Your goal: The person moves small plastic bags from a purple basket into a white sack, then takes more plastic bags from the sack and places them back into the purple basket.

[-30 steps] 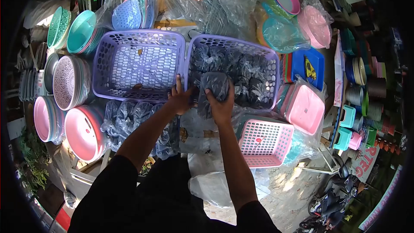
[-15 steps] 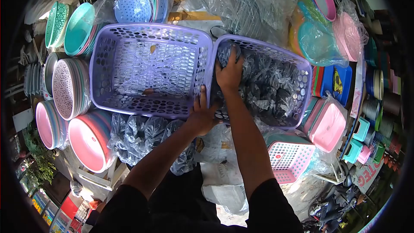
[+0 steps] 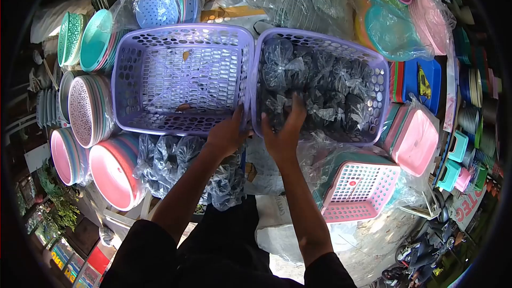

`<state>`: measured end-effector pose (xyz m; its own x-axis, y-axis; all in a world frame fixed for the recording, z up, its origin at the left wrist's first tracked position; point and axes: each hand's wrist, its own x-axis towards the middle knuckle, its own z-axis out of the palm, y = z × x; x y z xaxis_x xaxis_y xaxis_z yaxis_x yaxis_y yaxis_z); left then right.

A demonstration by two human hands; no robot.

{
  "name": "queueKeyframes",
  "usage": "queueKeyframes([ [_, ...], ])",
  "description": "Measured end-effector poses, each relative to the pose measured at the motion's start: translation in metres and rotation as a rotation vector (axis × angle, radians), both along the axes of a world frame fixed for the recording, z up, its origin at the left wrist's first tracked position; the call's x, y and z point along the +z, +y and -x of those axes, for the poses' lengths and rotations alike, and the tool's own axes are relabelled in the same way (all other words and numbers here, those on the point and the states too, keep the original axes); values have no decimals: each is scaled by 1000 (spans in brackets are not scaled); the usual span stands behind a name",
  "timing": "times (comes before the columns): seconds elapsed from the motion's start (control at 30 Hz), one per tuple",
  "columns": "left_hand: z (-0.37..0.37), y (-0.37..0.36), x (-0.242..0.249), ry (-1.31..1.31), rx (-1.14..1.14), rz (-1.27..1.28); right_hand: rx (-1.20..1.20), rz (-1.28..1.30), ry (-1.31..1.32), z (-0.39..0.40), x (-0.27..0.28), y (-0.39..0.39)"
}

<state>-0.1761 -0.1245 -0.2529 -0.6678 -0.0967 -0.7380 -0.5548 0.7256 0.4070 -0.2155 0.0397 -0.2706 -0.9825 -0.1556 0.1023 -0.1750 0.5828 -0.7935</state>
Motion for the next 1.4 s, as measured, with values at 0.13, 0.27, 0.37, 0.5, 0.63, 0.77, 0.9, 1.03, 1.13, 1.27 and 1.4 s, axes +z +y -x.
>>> queueKeyframes([
  [0.13, -20, -5, -27, 140, -242, 125, -107, 177, -300, -109, 31, 33],
  [0.27, -18, -4, -13, 200, -256, 104, -140, 160, -371, -185, 37, 67],
  [0.37, -23, -11, -26, 283, -247, 76, -167, 116, -394, -221, 38, 93],
  [0.5, -27, -17, -34, 367, -277, 76, -300, 119, -442, -253, 38, 116],
  [0.63, -27, -26, -39, 405, -335, 114, -399, 148, -445, -285, 30, 132],
  [0.77, -28, -54, -75, 471, -276, 23, -491, 145, -326, -319, 36, 151],
  [0.9, -17, -61, -87, 464, -212, -263, -646, 22, -210, -381, 43, 182],
  [1.03, -5, -59, -93, 529, -289, 206, -777, 102, -385, -431, 10, 204],
  [1.13, 18, -93, -127, 577, -378, 248, -858, 159, -515, -455, -23, 215],
  [1.27, 29, -120, -127, 603, -479, 250, -941, 217, -577, -471, -46, 219],
  [1.4, 35, -121, -130, 564, -433, 209, -935, 251, -655, -484, -61, 220],
])
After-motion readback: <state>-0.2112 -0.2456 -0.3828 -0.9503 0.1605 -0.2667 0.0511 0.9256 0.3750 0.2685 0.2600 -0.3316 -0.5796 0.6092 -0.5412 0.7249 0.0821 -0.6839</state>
